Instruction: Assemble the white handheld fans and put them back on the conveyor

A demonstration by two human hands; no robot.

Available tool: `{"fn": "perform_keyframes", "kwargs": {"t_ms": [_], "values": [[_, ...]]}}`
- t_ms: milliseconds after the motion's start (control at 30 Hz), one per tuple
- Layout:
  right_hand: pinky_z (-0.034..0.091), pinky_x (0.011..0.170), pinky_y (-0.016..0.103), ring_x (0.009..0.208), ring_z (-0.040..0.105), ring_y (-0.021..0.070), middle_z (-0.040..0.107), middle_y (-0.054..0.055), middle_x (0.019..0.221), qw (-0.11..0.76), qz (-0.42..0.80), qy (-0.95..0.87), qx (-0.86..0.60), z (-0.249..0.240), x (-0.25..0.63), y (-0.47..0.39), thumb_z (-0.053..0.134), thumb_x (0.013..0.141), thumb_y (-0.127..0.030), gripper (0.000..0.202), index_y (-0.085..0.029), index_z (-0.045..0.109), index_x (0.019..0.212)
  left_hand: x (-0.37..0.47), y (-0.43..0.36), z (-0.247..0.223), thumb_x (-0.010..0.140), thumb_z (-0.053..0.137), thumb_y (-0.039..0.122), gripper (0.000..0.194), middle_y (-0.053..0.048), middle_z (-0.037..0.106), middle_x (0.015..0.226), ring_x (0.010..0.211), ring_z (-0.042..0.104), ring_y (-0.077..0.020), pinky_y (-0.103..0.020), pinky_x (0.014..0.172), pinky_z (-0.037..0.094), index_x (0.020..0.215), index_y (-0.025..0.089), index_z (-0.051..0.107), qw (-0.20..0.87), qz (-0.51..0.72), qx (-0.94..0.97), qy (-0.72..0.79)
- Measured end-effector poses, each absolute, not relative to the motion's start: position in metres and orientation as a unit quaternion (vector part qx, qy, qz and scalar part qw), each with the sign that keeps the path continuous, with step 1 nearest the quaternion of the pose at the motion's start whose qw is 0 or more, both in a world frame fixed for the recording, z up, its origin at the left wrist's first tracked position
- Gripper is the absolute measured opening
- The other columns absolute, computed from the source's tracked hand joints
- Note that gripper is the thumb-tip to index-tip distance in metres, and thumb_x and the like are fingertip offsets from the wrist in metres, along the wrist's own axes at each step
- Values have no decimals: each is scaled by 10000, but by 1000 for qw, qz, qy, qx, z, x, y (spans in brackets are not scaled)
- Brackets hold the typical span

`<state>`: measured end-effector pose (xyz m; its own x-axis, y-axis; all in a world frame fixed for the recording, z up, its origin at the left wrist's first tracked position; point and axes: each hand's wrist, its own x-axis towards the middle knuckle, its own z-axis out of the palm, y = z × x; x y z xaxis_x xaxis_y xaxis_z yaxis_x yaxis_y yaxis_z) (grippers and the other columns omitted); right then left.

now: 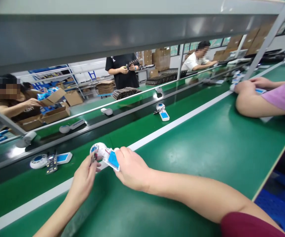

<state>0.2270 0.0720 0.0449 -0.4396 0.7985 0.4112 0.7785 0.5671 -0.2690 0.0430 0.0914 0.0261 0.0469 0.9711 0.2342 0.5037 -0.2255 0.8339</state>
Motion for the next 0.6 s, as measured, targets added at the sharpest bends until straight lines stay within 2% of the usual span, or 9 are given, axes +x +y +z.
{"fn": "perform_keyframes", "kwargs": {"t_ms": [100, 167, 233, 333, 467, 600], "values": [[422, 737, 365, 837, 495, 220, 541, 105, 946, 210, 109, -847, -476, 34, 237, 45, 533, 766, -289, 318, -115, 503, 1031, 32, 65, 23, 817, 409, 330, 322, -122, 506, 1075, 957, 531, -219, -400, 837, 449, 1059, 175, 556, 114, 341, 771, 526], [407, 761, 397, 865, 496, 241, 548, 101, 972, 181, 158, -847, -475, 28, 241, 35, 576, 730, -427, 443, -137, 506, 1057, 28, 53, 19, 829, 397, 329, 305, -116, 523, 987, 885, 548, -199, -362, 779, 475, 1006, 161, 579, 68, 322, 790, 517], [396, 780, 386, 905, 493, 242, 548, 91, 999, 188, 194, -841, -469, 25, 239, 35, 574, 702, -526, 519, -164, 514, 1068, 26, 47, 15, 841, 385, 313, 312, -86, 559, 898, 803, 569, -175, -324, 723, 490, 1073, 172, 538, 67, 307, 802, 508], [389, 758, 326, 887, 505, 210, 561, 66, 945, 215, 178, -841, -464, 23, 224, 50, 568, 733, -472, 378, -184, 569, 979, 25, 45, 9, 841, 396, 297, 347, -64, 595, 921, 791, 591, -161, -288, 694, 495, 1172, 208, 449, 55, 318, 806, 495], [369, 682, 259, 804, 537, 160, 587, 6, 815, 217, 151, -855, -446, 18, 204, 78, 593, 736, -323, 144, -204, 613, 816, 15, 53, -2, 833, 418, 295, 304, -44, 589, 924, 814, 597, -150, -246, 683, 492, 1125, 240, 481, 14, 343, 825, 448], [366, 627, 204, 773, 545, 122, 591, -28, 777, 245, 194, -843, -439, 6, 197, 90, 611, 718, -349, 168, -224, 632, 827, -6, 71, -20, 826, 440, 281, 262, -24, 573, 904, 808, 588, -122, -192, 692, 477, 1073, 269, 528, 0, 355, 866, 351]]}}
